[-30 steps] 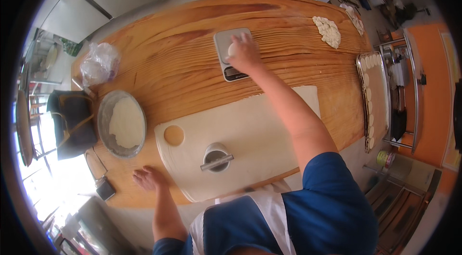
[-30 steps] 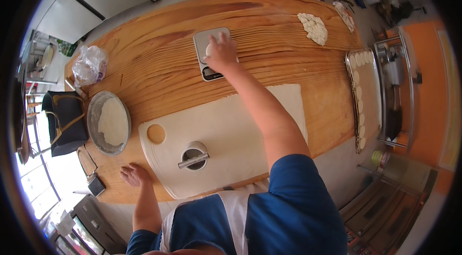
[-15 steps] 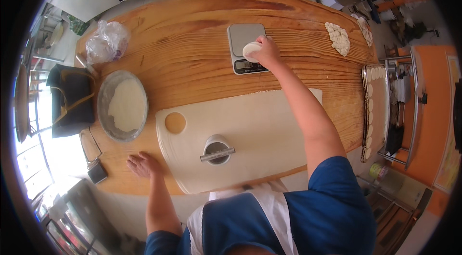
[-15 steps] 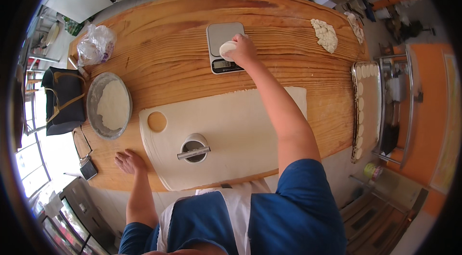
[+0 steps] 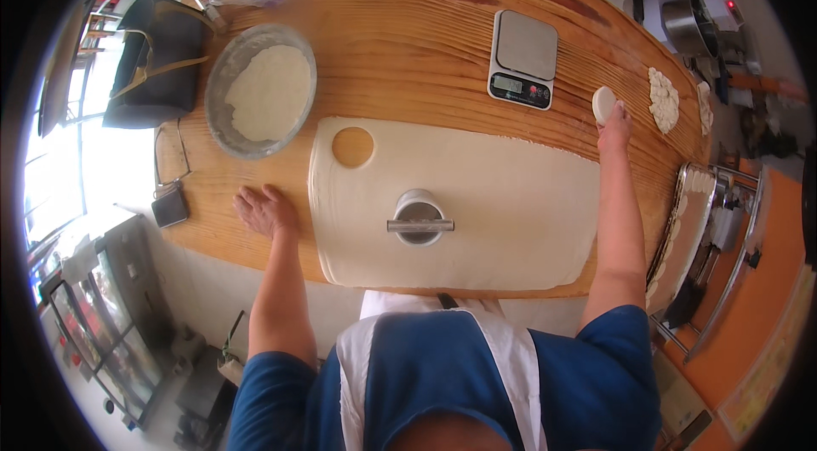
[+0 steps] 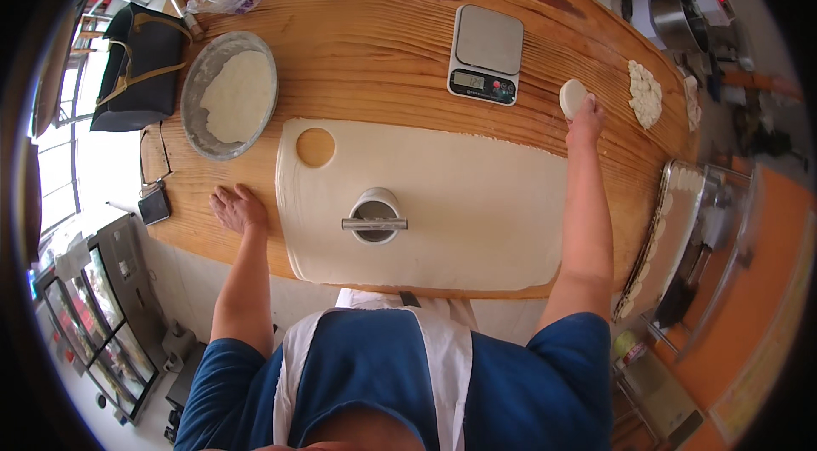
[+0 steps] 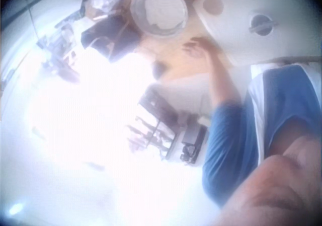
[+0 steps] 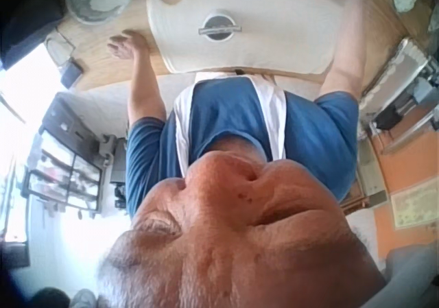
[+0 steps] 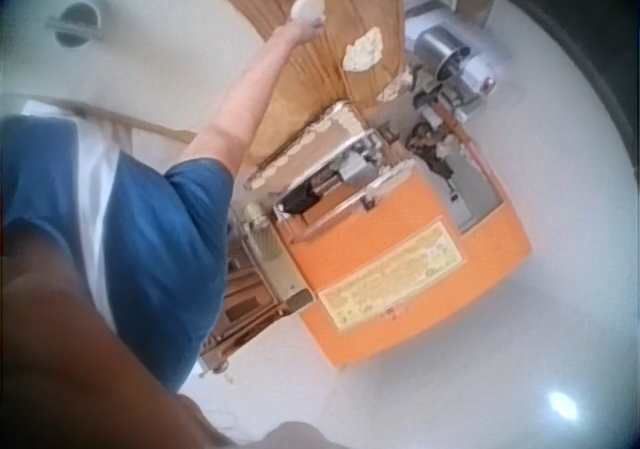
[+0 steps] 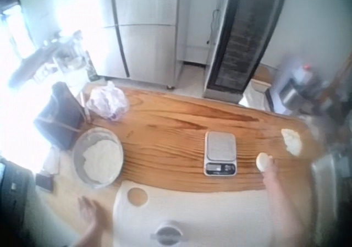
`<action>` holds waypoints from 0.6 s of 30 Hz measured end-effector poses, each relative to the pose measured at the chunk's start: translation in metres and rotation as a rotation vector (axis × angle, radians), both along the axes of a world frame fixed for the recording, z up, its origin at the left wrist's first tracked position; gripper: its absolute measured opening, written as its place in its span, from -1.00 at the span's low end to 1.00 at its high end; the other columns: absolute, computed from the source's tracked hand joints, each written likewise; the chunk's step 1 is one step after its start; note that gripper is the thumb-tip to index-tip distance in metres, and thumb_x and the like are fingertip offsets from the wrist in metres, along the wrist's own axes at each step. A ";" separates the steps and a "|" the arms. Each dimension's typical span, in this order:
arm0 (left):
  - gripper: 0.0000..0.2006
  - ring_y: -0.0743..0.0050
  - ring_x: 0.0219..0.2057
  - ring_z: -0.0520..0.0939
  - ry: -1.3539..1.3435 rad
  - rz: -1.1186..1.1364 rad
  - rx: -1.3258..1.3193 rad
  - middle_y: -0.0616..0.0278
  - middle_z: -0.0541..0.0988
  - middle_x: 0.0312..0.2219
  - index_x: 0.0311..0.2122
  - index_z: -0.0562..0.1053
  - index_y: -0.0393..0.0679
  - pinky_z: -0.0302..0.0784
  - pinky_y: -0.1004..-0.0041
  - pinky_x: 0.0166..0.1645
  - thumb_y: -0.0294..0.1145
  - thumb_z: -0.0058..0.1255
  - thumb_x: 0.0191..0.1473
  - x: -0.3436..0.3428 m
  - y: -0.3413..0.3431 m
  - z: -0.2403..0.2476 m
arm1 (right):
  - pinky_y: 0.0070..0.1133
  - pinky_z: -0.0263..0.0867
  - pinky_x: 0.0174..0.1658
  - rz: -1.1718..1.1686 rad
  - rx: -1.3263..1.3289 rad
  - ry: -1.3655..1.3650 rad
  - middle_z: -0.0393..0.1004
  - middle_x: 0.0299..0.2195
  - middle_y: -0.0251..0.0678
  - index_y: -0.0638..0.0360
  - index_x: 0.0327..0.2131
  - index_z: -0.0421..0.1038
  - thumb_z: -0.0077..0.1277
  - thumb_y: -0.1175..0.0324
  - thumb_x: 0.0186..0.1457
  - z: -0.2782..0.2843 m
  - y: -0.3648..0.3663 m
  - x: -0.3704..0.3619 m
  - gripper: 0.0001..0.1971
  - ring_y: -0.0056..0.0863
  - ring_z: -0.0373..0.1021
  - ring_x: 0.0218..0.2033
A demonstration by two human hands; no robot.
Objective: The person uses a circular metal cutter to stamp out circles of dough from a rolled sheet, placing each piece onto a scale to check its weight and then setting it aside on the table.
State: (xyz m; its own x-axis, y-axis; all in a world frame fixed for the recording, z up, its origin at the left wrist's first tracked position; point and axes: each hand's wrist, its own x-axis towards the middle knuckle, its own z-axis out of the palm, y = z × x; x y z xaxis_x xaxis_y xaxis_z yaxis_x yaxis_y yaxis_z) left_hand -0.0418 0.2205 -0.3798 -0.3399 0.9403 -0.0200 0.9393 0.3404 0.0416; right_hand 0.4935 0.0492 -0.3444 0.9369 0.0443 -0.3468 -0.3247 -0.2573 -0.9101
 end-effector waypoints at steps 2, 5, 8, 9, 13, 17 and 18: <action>-0.45 0.14 0.11 -0.02 -0.016 0.000 0.024 0.00 0.01 0.07 0.07 0.04 -0.20 -0.14 0.25 0.13 -0.08 -0.37 0.02 -0.002 -0.001 -0.004 | -0.53 0.28 -0.25 0.096 0.190 0.024 0.25 -0.19 -0.18 0.22 -0.15 0.13 -0.14 0.34 0.02 -0.009 -0.013 0.011 -0.68 -0.37 0.27 -0.23; -0.45 0.13 0.11 -0.01 -0.013 -0.001 0.045 0.00 0.02 0.07 0.06 0.06 -0.21 -0.12 0.24 0.12 -0.07 -0.36 0.02 -0.002 -0.002 -0.005 | -0.55 0.30 -0.25 0.191 0.375 0.066 0.26 -0.22 -0.21 0.27 -0.16 0.13 -0.14 0.50 -0.02 -0.010 -0.015 0.010 -0.70 -0.39 0.27 -0.24; -0.44 0.13 0.11 0.00 -0.004 -0.008 0.003 0.00 0.03 0.07 0.06 0.07 -0.21 -0.12 0.24 0.12 -0.06 -0.35 0.01 0.000 0.001 -0.004 | -0.61 0.25 -0.19 0.080 0.420 -0.056 0.29 -0.21 -0.21 0.36 -0.17 0.12 -0.16 0.57 -0.07 -0.023 -0.021 0.023 -0.68 -0.43 0.28 -0.22; -0.44 0.13 0.11 0.00 0.004 -0.008 0.011 0.01 0.03 0.07 0.06 0.07 -0.21 -0.12 0.24 0.12 -0.06 -0.35 0.01 -0.002 0.001 -0.004 | -0.61 0.25 -0.18 0.015 0.326 0.032 0.27 -0.19 -0.18 0.38 -0.16 0.11 -0.16 0.58 -0.10 -0.025 -0.019 0.018 -0.66 -0.41 0.26 -0.19; -0.44 0.14 0.11 -0.02 0.023 -0.021 0.024 0.01 0.02 0.07 0.06 0.07 -0.20 -0.13 0.24 0.12 -0.06 -0.34 0.00 -0.003 0.003 -0.012 | -0.65 0.22 -0.19 0.320 -0.097 -0.102 0.15 -0.14 -0.09 0.45 -0.07 -0.03 -0.16 0.63 -0.21 -0.019 -0.009 -0.045 -0.47 -0.42 0.21 -0.17; -0.44 0.18 0.12 -0.04 0.024 0.000 0.006 0.02 0.01 0.08 0.06 0.05 -0.20 -0.18 0.23 0.14 -0.06 -0.35 0.00 -0.006 0.001 -0.008 | -0.50 0.13 -0.07 1.204 0.000 -0.719 0.18 -0.09 -0.16 0.25 -0.04 0.08 -0.09 0.58 -0.22 0.011 0.008 -0.181 -0.45 -0.31 0.22 -0.13; -0.44 0.18 0.13 -0.04 0.024 0.007 -0.002 0.02 0.01 0.08 0.06 0.04 -0.20 -0.19 0.24 0.14 -0.07 -0.35 0.01 -0.006 0.001 -0.008 | -0.48 0.15 -0.09 1.301 -0.098 -0.625 0.28 -0.21 -0.12 0.25 -0.18 0.22 -0.05 0.50 -0.21 0.027 0.006 -0.213 -0.60 -0.25 0.24 -0.19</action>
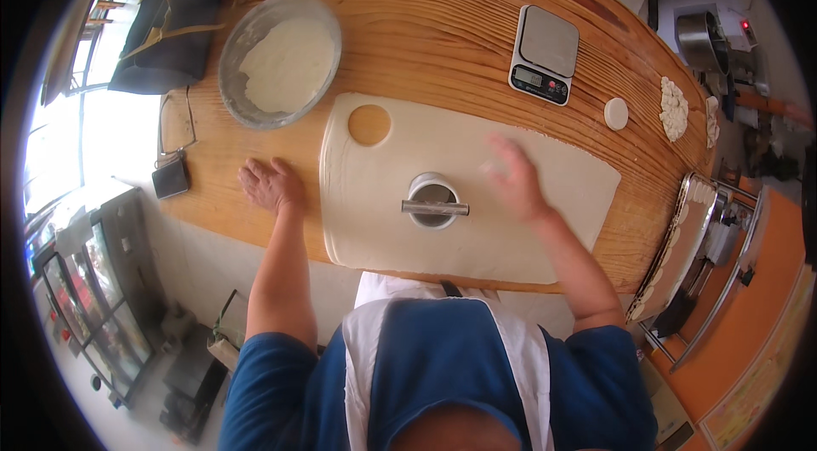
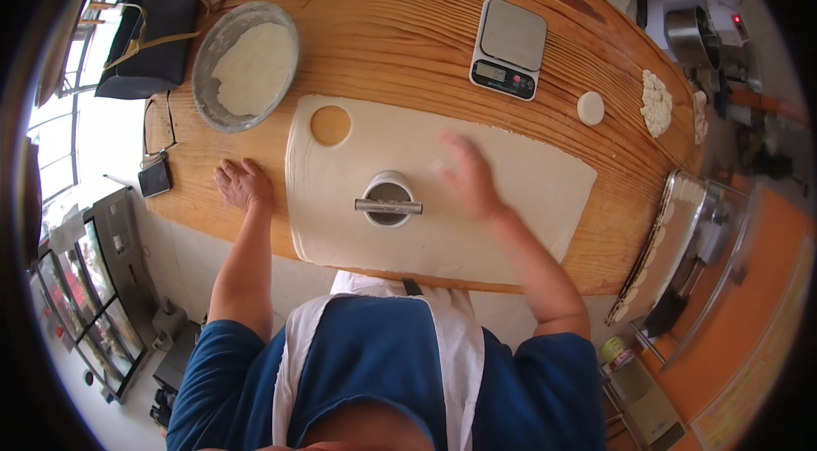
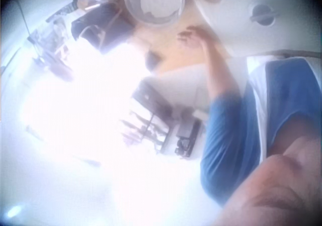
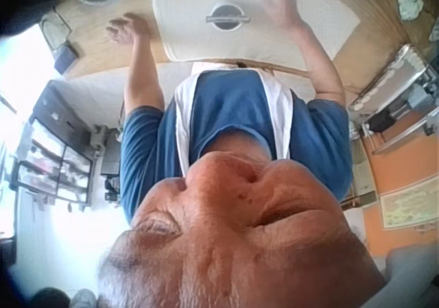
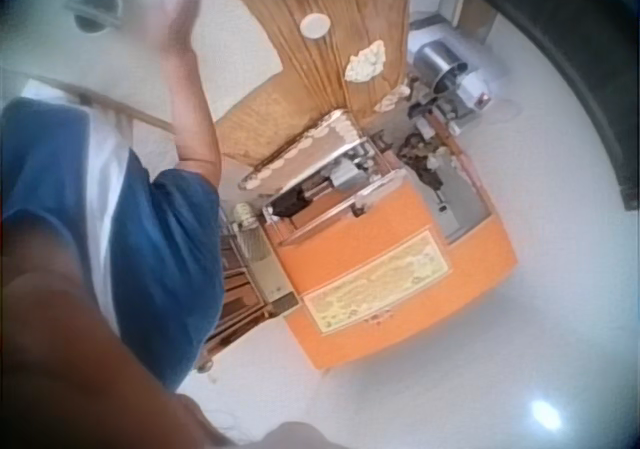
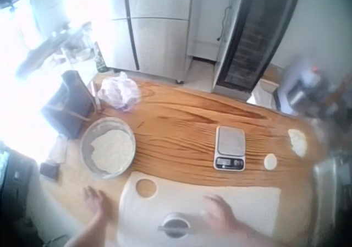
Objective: The person uses a circular metal cutter to stamp out circles of dough from a rolled sheet, placing each piece onto a scale to check its weight and then setting it aside on the table.
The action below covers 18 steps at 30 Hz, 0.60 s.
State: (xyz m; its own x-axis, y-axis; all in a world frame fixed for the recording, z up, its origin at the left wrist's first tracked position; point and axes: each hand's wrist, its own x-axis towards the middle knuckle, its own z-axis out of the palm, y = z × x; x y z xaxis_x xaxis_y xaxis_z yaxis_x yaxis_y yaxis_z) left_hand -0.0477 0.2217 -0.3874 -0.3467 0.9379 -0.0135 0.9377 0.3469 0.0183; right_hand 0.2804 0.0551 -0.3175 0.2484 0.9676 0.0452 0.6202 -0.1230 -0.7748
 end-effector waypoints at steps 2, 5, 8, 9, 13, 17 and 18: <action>-0.44 0.19 0.13 -0.06 0.002 -0.005 -0.007 0.03 0.00 0.08 0.06 0.04 -0.19 -0.19 0.23 0.14 -0.07 -0.36 0.01 -0.002 0.000 -0.003 | -0.44 0.18 -0.16 0.234 -0.061 0.008 0.32 -0.31 -0.13 0.26 -0.28 0.26 0.00 0.40 -0.20 0.033 0.006 -0.048 -0.67 -0.22 0.25 -0.25; -0.44 0.19 0.13 -0.07 -0.026 -0.007 -0.017 0.03 -0.01 0.08 0.06 0.03 -0.19 -0.21 0.23 0.15 -0.07 -0.36 0.01 0.002 0.001 -0.001 | -0.43 0.20 -0.24 0.373 -0.118 -0.109 0.32 -0.38 -0.16 0.27 -0.29 0.21 0.03 0.35 -0.22 0.032 0.003 -0.079 -0.63 -0.26 0.27 -0.31; -0.43 0.18 0.13 -0.09 -0.044 -0.013 -0.008 0.03 -0.02 0.09 0.06 0.02 -0.19 -0.23 0.22 0.15 -0.06 -0.36 0.00 0.002 0.001 -0.002 | -0.43 0.24 -0.33 0.410 -0.299 -0.230 0.33 -0.46 -0.19 0.24 -0.34 0.17 0.07 0.29 -0.25 0.037 0.008 -0.087 -0.61 -0.26 0.31 -0.39; -0.42 0.18 0.14 -0.09 -0.049 -0.017 -0.003 0.03 -0.02 0.09 0.06 0.01 -0.19 -0.23 0.22 0.15 -0.05 -0.36 -0.01 0.001 0.000 -0.003 | -0.43 0.25 -0.34 0.440 -0.405 -0.283 0.34 -0.47 -0.19 0.23 -0.35 0.17 0.08 0.29 -0.25 0.043 0.012 -0.088 -0.61 -0.26 0.32 -0.41; -0.40 0.16 0.13 -0.07 -0.021 -0.029 0.016 0.00 0.00 0.08 0.07 0.03 -0.19 -0.25 0.21 0.14 -0.03 -0.35 -0.03 -0.001 -0.001 -0.007 | -0.44 0.25 -0.40 0.420 -0.503 -0.240 0.35 -0.51 -0.19 0.25 -0.39 0.18 0.12 0.26 -0.30 0.053 0.031 -0.095 -0.59 -0.27 0.33 -0.46; -0.39 0.13 0.14 -0.11 -0.080 -0.049 0.114 -0.03 -0.03 0.09 0.07 0.01 -0.21 -0.30 0.19 0.14 -0.03 -0.34 -0.03 -0.002 -0.002 -0.016 | -0.47 0.27 -0.35 0.121 -0.435 0.063 0.36 -0.49 -0.15 0.31 -0.37 0.20 0.11 0.26 -0.31 0.069 0.066 -0.126 -0.57 -0.26 0.34 -0.42; -0.38 0.12 0.14 -0.12 -0.088 -0.043 0.099 -0.03 -0.04 0.09 0.07 0.00 -0.22 -0.31 0.19 0.14 -0.03 -0.34 -0.04 0.000 -0.001 -0.016 | -0.47 0.27 -0.35 0.116 -0.432 0.012 0.36 -0.48 -0.14 0.31 -0.36 0.20 0.11 0.27 -0.31 0.065 0.072 -0.134 -0.56 -0.26 0.34 -0.42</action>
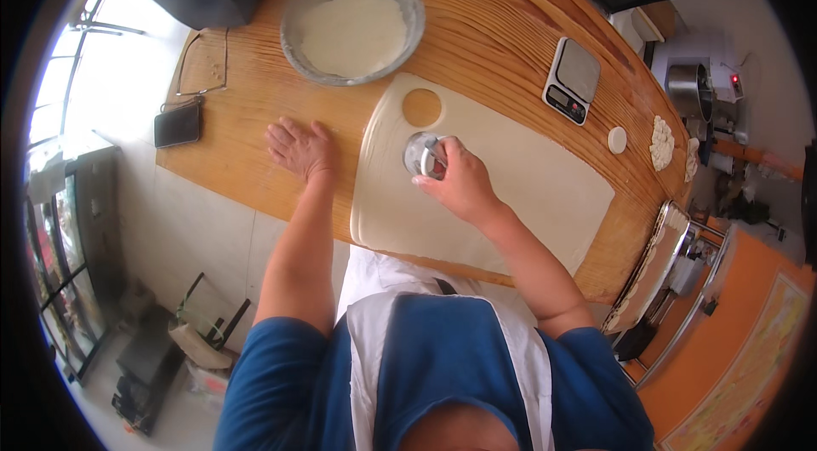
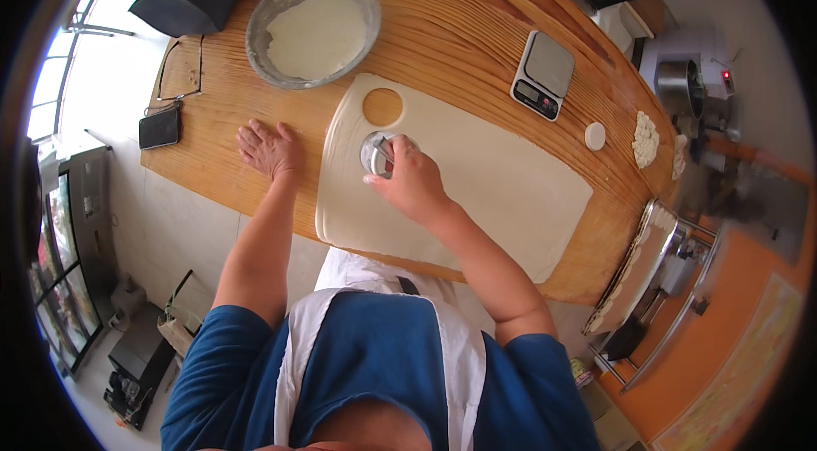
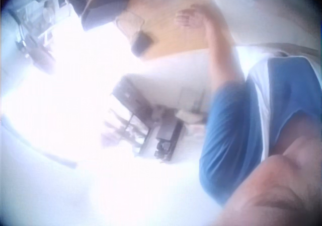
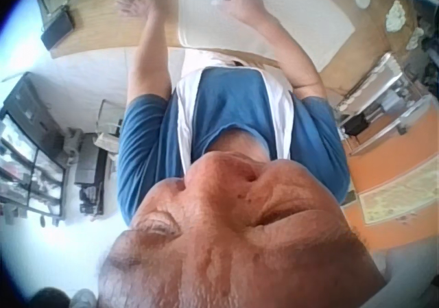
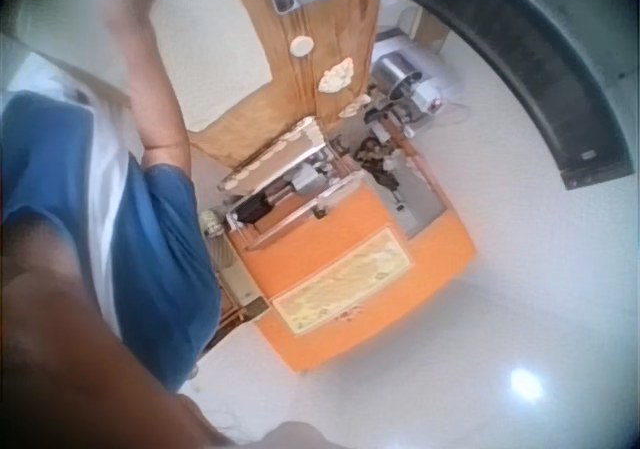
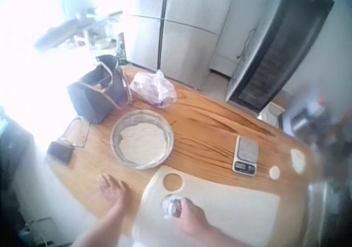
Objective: The person uses a circular metal cutter to stamp out circles of dough from a rolled sheet, placing each piece onto a scale to check its weight and then setting it aside on the table.
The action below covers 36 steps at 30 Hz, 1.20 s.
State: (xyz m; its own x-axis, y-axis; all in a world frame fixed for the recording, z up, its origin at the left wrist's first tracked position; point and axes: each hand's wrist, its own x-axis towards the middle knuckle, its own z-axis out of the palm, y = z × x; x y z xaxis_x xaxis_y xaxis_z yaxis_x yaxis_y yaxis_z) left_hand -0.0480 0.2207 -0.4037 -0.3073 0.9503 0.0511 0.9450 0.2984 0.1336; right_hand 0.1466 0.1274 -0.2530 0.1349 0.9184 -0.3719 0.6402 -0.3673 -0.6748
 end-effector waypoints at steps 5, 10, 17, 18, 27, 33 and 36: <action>-0.35 0.03 0.13 -0.14 -0.044 -0.015 0.011 -0.08 -0.07 0.08 0.07 -0.02 -0.26 -0.29 0.12 0.13 -0.05 -0.26 -0.07 0.002 0.002 0.000 | -0.45 0.27 -0.35 -0.009 -0.035 -0.128 0.37 -0.47 -0.11 0.31 -0.32 0.19 0.12 0.26 -0.32 -0.030 0.015 -0.023 -0.53 -0.25 0.35 -0.43; -0.33 0.07 0.15 -0.19 -0.056 -0.004 -0.102 -0.06 -0.12 0.10 0.09 -0.07 -0.26 -0.37 0.14 0.14 -0.02 -0.32 -0.05 0.002 0.000 0.006 | -0.43 0.28 -0.37 0.007 -0.094 -0.235 0.39 -0.48 -0.08 0.29 -0.33 0.18 0.11 0.24 -0.32 -0.036 0.021 -0.032 -0.53 -0.22 0.36 -0.46; -0.32 0.07 0.15 -0.23 -0.061 -0.012 -0.134 -0.08 -0.16 0.11 0.09 -0.09 -0.29 -0.41 0.14 0.14 -0.03 -0.34 -0.05 0.003 -0.004 0.010 | -0.42 0.30 -0.43 0.330 -0.028 -0.359 0.40 -0.54 -0.14 0.24 -0.41 0.20 0.09 0.23 -0.31 -0.040 0.029 -0.019 -0.60 -0.24 0.37 -0.51; -0.32 0.07 0.15 -0.23 -0.066 -0.023 -0.143 -0.08 -0.16 0.11 0.09 -0.10 -0.29 -0.41 0.14 0.14 -0.03 -0.34 -0.05 0.005 -0.006 0.009 | -0.43 0.30 -0.44 0.485 -0.056 -0.361 0.40 -0.54 -0.15 0.23 -0.43 0.20 0.09 0.23 -0.31 -0.040 0.032 -0.013 -0.62 -0.26 0.38 -0.51; -0.33 0.07 0.15 -0.23 -0.151 -0.079 -0.078 -0.10 -0.15 0.10 0.08 -0.07 -0.29 -0.41 0.17 0.15 -0.07 -0.29 -0.06 0.002 0.002 0.013 | -0.50 0.28 -0.47 0.458 0.205 -0.361 0.38 -0.56 -0.22 0.23 -0.43 0.23 0.09 0.25 -0.32 -0.044 0.026 -0.008 -0.64 -0.36 0.37 -0.49; -0.51 0.10 -0.01 0.21 -1.153 -0.398 0.066 -0.05 0.11 0.00 0.02 0.09 -0.28 0.15 0.31 0.02 -0.39 -0.14 -0.04 -0.029 -0.029 0.025 | -0.56 0.21 -0.51 -0.452 0.395 0.215 0.31 -0.59 -0.31 0.23 -0.48 0.21 0.11 0.30 -0.32 -0.003 -0.053 -0.039 -0.67 -0.49 0.25 -0.58; -0.52 0.26 -0.08 0.31 -2.097 -0.063 -0.767 0.11 0.31 -0.11 -0.02 0.18 -0.26 0.20 0.36 -0.01 -0.12 -0.21 0.03 -0.015 -0.065 0.055 | -0.52 0.23 -0.51 -0.171 0.543 0.033 0.33 -0.59 -0.24 0.22 -0.47 0.21 0.13 0.27 -0.33 -0.002 -0.081 -0.050 -0.64 -0.37 0.30 -0.60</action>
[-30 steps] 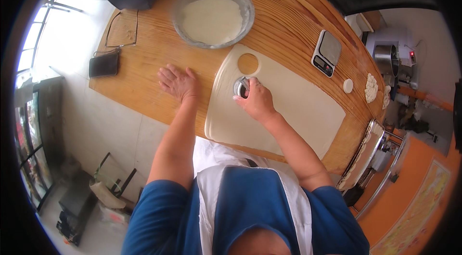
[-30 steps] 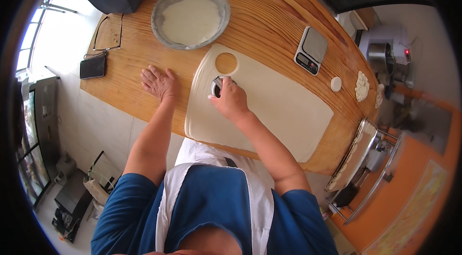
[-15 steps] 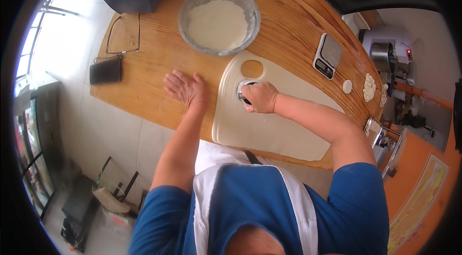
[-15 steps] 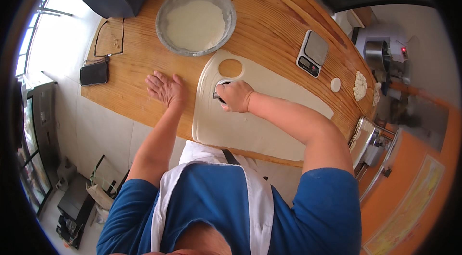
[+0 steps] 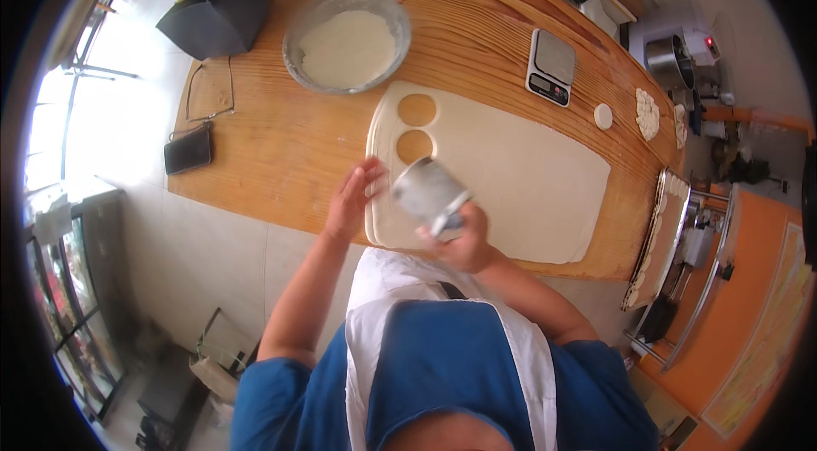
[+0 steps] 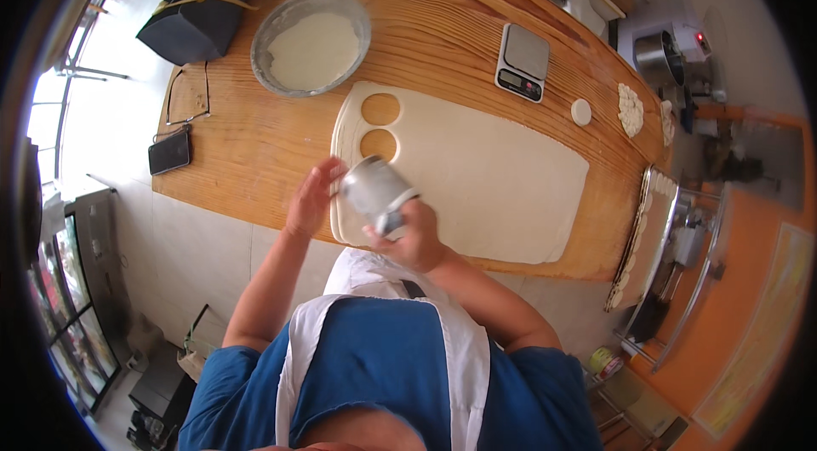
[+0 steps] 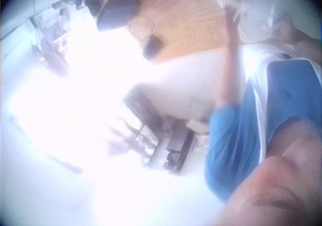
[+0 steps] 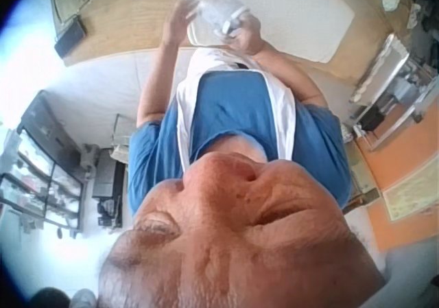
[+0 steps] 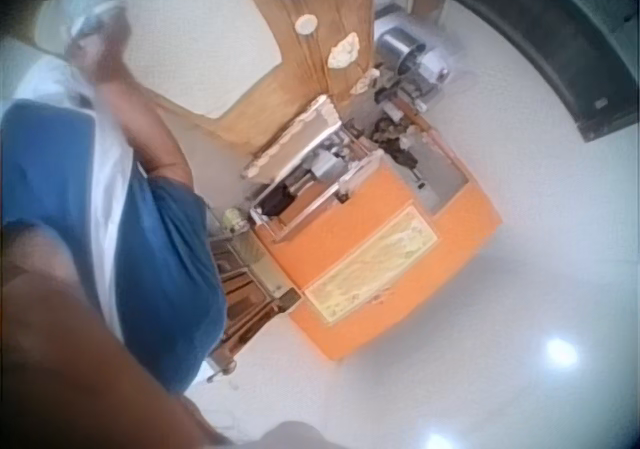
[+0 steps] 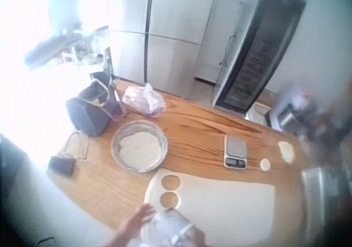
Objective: The person uses a circular metal cutter to stamp out circles of dough from a rolled sheet, placing each piece onto a scale to check its weight and then setting it aside on the table.
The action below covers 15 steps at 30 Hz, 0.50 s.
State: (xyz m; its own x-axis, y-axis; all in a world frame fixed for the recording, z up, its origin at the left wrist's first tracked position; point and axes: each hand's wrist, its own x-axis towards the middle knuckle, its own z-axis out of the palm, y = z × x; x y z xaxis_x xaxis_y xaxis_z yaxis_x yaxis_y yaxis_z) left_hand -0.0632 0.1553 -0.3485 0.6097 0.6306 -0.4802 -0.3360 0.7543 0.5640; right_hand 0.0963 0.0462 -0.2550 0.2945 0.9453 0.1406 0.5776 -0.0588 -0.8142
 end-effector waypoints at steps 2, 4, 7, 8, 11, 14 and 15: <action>-0.50 0.27 -0.11 0.35 -0.391 -0.098 -0.364 0.08 0.35 -0.14 -0.05 0.21 -0.26 0.19 0.34 0.01 -0.04 -0.33 0.05 0.017 -0.016 0.016 | -0.45 0.23 -0.50 0.206 -0.249 -0.038 0.34 -0.57 -0.17 0.20 -0.44 0.21 0.15 0.24 -0.35 0.007 0.009 -0.007 -0.61 -0.21 0.31 -0.55; -0.55 0.21 -0.09 0.34 -0.301 -0.105 -0.266 0.04 0.32 -0.11 -0.03 0.18 -0.26 0.18 0.29 0.03 -0.14 -0.31 0.06 0.018 -0.026 0.006 | -0.44 0.23 -0.48 0.130 -0.262 -0.032 0.35 -0.55 -0.19 0.19 -0.43 0.22 0.13 0.27 -0.35 0.006 0.005 -0.011 -0.62 -0.25 0.32 -0.54; -0.66 0.30 -0.15 0.38 -0.062 -0.087 -0.145 0.08 0.38 -0.22 -0.07 0.22 -0.23 0.27 0.37 -0.03 -0.36 -0.22 0.02 0.017 -0.018 -0.003 | -0.43 0.24 -0.47 0.056 -0.190 -0.124 0.35 -0.55 -0.17 0.21 -0.43 0.21 0.11 0.28 -0.33 0.011 -0.006 0.003 -0.64 -0.24 0.33 -0.53; -0.67 0.31 -0.16 0.38 -0.071 -0.040 -0.139 0.09 0.38 -0.22 -0.08 0.22 -0.23 0.29 0.38 -0.05 -0.40 -0.21 0.01 0.017 -0.016 -0.004 | -0.42 0.25 -0.45 0.060 -0.300 -0.145 0.36 -0.55 -0.16 0.22 -0.41 0.21 0.11 0.27 -0.32 0.008 -0.007 0.008 -0.62 -0.23 0.33 -0.52; -0.70 0.35 -0.18 0.39 -0.101 0.063 -0.113 0.12 0.37 -0.24 -0.11 0.23 -0.23 0.33 0.40 -0.09 -0.44 -0.21 0.01 0.038 -0.004 0.005 | -0.40 0.26 -0.40 0.086 -0.561 -0.136 0.38 -0.50 -0.13 0.25 -0.42 0.21 0.07 0.25 -0.28 -0.014 -0.011 0.035 -0.64 -0.19 0.34 -0.45; -0.72 0.38 -0.21 0.39 -0.021 0.058 -0.057 0.15 0.37 -0.25 -0.11 0.24 -0.22 0.32 0.42 -0.11 -0.39 -0.23 0.04 0.055 0.003 0.021 | -0.41 0.25 -0.36 0.157 -0.392 -0.227 0.38 -0.49 -0.13 0.27 -0.41 0.25 0.04 0.26 -0.23 -0.030 -0.013 0.046 -0.67 -0.19 0.33 -0.42; -0.72 0.40 -0.21 0.39 0.036 0.055 -0.017 0.16 0.37 -0.26 -0.12 0.25 -0.22 0.32 0.44 -0.11 -0.37 -0.25 0.05 0.063 0.002 0.028 | -0.44 0.25 -0.34 0.107 -0.319 -0.186 0.38 -0.47 -0.13 0.28 -0.38 0.26 0.03 0.26 -0.21 -0.026 -0.008 0.050 -0.67 -0.23 0.33 -0.40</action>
